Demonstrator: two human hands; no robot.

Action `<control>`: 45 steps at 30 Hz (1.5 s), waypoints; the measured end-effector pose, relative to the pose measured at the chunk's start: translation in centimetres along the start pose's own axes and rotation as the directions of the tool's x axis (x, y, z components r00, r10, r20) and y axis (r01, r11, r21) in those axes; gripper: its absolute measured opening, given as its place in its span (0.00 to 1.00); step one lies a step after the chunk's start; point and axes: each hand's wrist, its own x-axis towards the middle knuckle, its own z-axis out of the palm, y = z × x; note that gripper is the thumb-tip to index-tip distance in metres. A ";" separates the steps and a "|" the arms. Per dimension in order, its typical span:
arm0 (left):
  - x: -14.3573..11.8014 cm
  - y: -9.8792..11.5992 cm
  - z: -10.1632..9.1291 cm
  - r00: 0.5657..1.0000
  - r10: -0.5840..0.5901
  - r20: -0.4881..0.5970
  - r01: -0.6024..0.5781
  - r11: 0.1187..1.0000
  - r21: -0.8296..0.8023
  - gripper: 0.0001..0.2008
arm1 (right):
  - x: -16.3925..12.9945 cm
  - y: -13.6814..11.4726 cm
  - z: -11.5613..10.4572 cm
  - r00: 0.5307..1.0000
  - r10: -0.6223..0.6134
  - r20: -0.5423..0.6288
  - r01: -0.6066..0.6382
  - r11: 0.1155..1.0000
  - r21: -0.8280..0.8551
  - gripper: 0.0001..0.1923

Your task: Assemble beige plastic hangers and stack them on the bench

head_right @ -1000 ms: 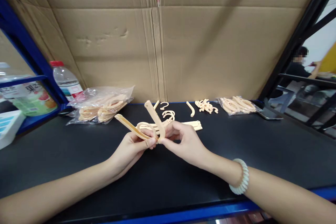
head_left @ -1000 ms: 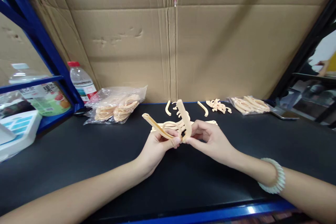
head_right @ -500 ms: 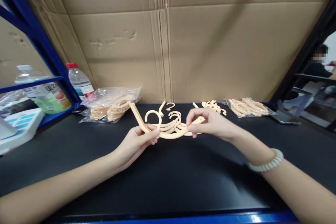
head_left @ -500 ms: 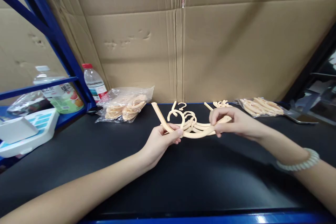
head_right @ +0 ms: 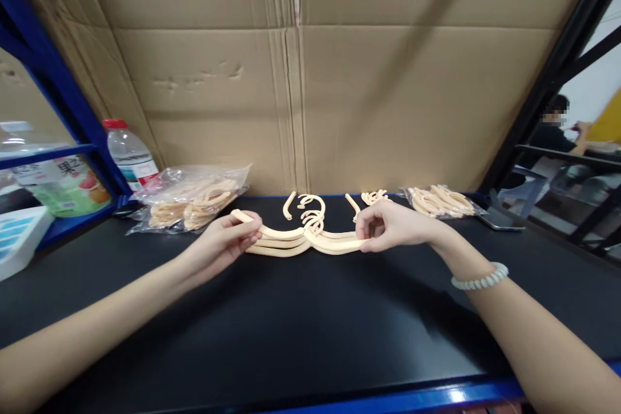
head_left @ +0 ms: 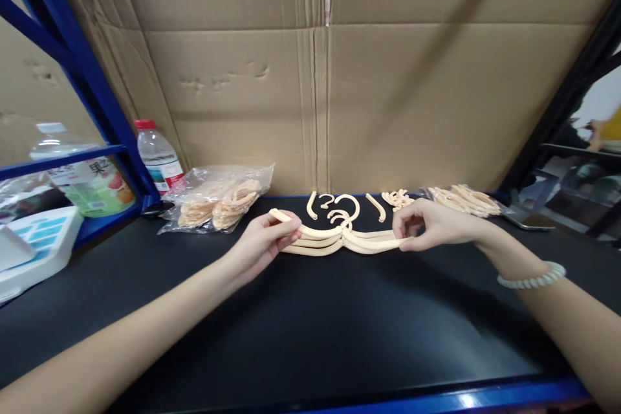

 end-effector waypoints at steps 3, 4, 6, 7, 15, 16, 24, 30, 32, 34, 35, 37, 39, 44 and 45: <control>0.8 1.5 -1.5 0.988 0.024 0.155 -0.063 0.966 0.252 0.11 | 0.0 0.3 -0.3 1.000 0.023 0.011 -0.023 1.000 -0.019 0.09; 0.9 2.0 -1.9 0.977 0.052 0.206 -0.131 0.912 0.388 0.11 | 0.0 0.4 -0.3 0.999 0.024 0.021 -0.024 0.999 -0.027 0.08; 1.1 2.6 -2.5 0.938 0.068 0.339 -0.282 0.720 0.634 0.12 | 0.1 0.5 -0.2 0.999 0.025 0.045 -0.023 0.999 -0.041 0.08; 1.1 2.7 -2.7 0.915 0.077 0.395 -0.359 0.603 0.713 0.12 | 0.2 0.6 -0.1 0.998 0.024 0.054 -0.021 0.998 -0.054 0.07; 1.2 1.9 -2.9 0.763 0.075 0.642 -0.643 0.199 0.740 0.11 | 0.9 1.9 0.9 0.994 -0.096 0.055 0.106 0.966 -0.236 0.04; 1.3 1.8 -2.9 0.763 0.069 0.642 -0.643 0.186 0.743 0.11 | 1.0 2.0 0.9 0.994 -0.096 0.052 0.105 0.965 -0.240 0.04; 1.1 1.7 -2.9 0.746 0.042 0.665 -0.665 0.095 0.740 0.09 | 1.0 1.8 0.5 0.998 -0.047 0.039 0.056 0.952 -0.300 0.09; 1.2 1.8 -2.9 0.762 0.037 0.647 -0.647 0.093 0.757 0.09 | 0.9 1.8 0.1 0.999 -0.041 -0.005 0.036 0.937 -0.349 0.11; 1.3 1.7 -3.0 0.770 0.047 0.636 -0.637 0.095 0.765 0.09 | 1.0 2.0 0.1 0.999 -0.040 -0.015 0.032 0.933 -0.359 0.12; 1.4 1.5 -3.1 0.773 0.065 0.631 -0.634 0.091 0.768 0.09 | 1.1 2.2 0.0 0.999 -0.040 -0.025 0.028 0.929 -0.368 0.12; 1.4 1.4 -3.2 0.774 0.071 0.629 -0.633 0.086 0.769 0.08 | 1.1 2.4 -0.1 0.999 -0.042 -0.027 0.029 0.927 -0.373 0.12; 1.5 1.2 -3.4 0.778 0.076 0.623 -0.628 0.068 0.775 0.07 | 1.1 2.5 -0.2 0.999 -0.044 -0.029 0.029 0.921 -0.389 0.11; 1.5 1.0 -3.2 0.786 0.085 0.612 -0.616 0.042 0.786 0.06 | 1.0 2.3 -0.4 0.999 -0.037 -0.039 0.018 0.908 -0.419 0.09; -0.7 -0.2 -0.4 0.816 0.215 0.536 -0.537 -0.063 0.841 0.10 | 0.4 -0.5 1.4 0.980 -0.031 -0.196 -0.076 0.854 -0.515 0.13; -1.5 -0.6 0.4 0.820 0.228 0.525 -0.524 -0.069 0.849 0.14 | 0.4 -1.3 2.4 0.970 -0.050 -0.238 -0.086 0.844 -0.529 0.16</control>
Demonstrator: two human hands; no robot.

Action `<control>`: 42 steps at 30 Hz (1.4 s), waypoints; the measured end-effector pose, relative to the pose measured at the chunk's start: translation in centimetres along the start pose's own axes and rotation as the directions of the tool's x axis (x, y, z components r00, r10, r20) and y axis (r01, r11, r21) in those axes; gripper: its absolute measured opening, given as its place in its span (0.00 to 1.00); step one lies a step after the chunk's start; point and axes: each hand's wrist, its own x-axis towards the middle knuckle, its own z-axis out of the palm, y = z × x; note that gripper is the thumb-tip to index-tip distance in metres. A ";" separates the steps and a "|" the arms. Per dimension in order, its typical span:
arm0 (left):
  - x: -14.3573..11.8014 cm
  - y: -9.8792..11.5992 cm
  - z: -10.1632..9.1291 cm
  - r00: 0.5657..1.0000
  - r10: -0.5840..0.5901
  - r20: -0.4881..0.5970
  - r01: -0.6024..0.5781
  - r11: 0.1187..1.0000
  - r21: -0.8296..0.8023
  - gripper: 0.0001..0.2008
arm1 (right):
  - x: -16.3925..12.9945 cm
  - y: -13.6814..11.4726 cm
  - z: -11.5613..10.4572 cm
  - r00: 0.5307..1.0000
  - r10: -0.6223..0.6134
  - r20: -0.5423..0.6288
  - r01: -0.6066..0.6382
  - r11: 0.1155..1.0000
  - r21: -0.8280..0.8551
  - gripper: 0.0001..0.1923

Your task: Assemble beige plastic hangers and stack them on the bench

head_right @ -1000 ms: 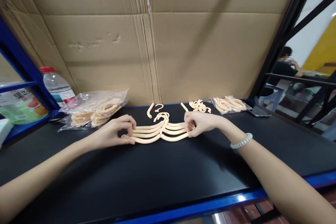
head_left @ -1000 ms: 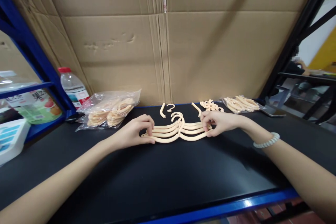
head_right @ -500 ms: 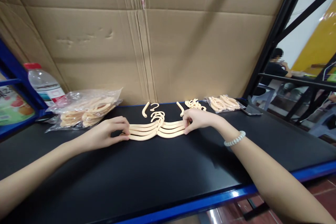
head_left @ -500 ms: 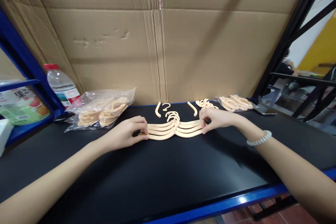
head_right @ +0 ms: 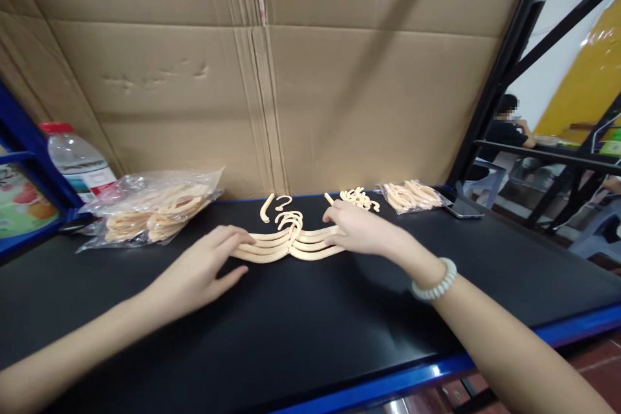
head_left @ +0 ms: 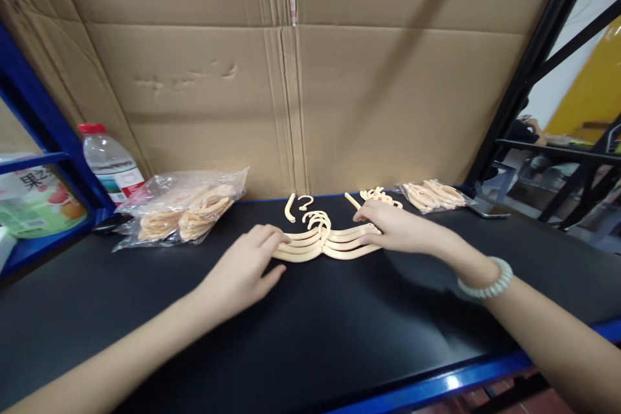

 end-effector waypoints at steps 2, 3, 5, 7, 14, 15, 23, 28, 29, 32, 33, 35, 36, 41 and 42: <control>-0.7 2.0 0.8 0.999 0.026 0.024 -0.026 1.000 0.001 0.23 | -0.3 -2.3 1.1 0.999 -0.003 -0.037 0.002 1.000 -0.023 0.24; -1.1 2.8 1.2 0.998 0.047 0.053 -0.047 0.999 0.005 0.27 | -0.5 -3.3 1.9 1.000 -0.006 -0.010 0.005 1.000 -0.021 0.28; -1.8 3.6 1.9 0.989 0.081 0.123 -0.083 0.997 0.011 0.33 | -0.6 -4.7 3.5 0.999 -0.006 0.047 0.007 1.000 -0.015 0.35; -2.2 3.6 2.3 0.983 0.078 0.168 -0.084 0.996 0.027 0.34 | -0.6 -5.3 4.8 0.996 -0.002 0.085 0.002 1.000 -0.004 0.37; -1.8 2.7 1.7 0.939 -0.107 0.326 0.076 0.991 0.108 0.38 | -0.2 -4.4 5.5 0.983 0.055 0.173 -0.047 0.998 -0.051 0.41; -1.7 2.7 1.6 0.933 -0.122 0.338 0.089 0.990 0.110 0.38 | -0.1 -4.3 5.4 0.982 0.057 0.181 -0.046 0.997 -0.064 0.42; -1.4 2.6 1.6 0.914 -0.163 0.371 0.134 0.986 0.102 0.40 | 0.6 -3.9 5.3 0.990 0.037 0.139 -0.017 0.990 -0.142 0.33; -1.5 2.6 1.6 0.922 -0.161 0.352 0.137 0.986 0.092 0.39 | 1.1 -3.3 5.7 0.998 -0.005 0.065 0.014 0.992 -0.128 0.27; -1.6 2.6 1.7 0.924 -0.161 0.348 0.136 0.986 0.094 0.39 | 1.2 -3.2 5.7 0.999 -0.011 0.051 0.017 0.993 -0.117 0.26; -1.6 2.6 1.9 0.930 -0.165 0.330 0.139 0.985 0.101 0.39 | 1.2 -3.3 5.7 1.000 -0.009 0.025 0.011 0.997 -0.077 0.24; -1.5 2.6 1.9 0.932 -0.167 0.322 0.141 0.985 0.103 0.38 | 1.2 -3.4 5.6 1.000 -0.006 0.022 0.008 0.998 -0.068 0.23; -1.5 2.6 2.0 0.936 -0.171 0.308 0.145 0.984 0.104 0.38 | 1.1 -3.5 5.5 1.000 -0.001 0.020 0.002 0.998 -0.056 0.22; -1.5 2.6 2.1 0.937 -0.171 0.304 0.146 0.984 0.104 0.38 | 1.0 -3.6 5.5 1.000 -0.002 0.020 0.003 0.999 -0.053 0.22; -1.5 2.6 2.2 0.939 -0.169 0.301 0.142 0.984 0.110 0.38 | 1.3 -3.1 5.8 1.000 -0.019 -0.009 0.018 0.997 -0.073 0.22; -1.5 2.6 2.2 0.939 -0.170 0.297 0.142 0.983 0.115 0.38 | 1.5 -2.9 5.9 1.000 -0.021 -0.015 0.020 0.996 -0.087 0.23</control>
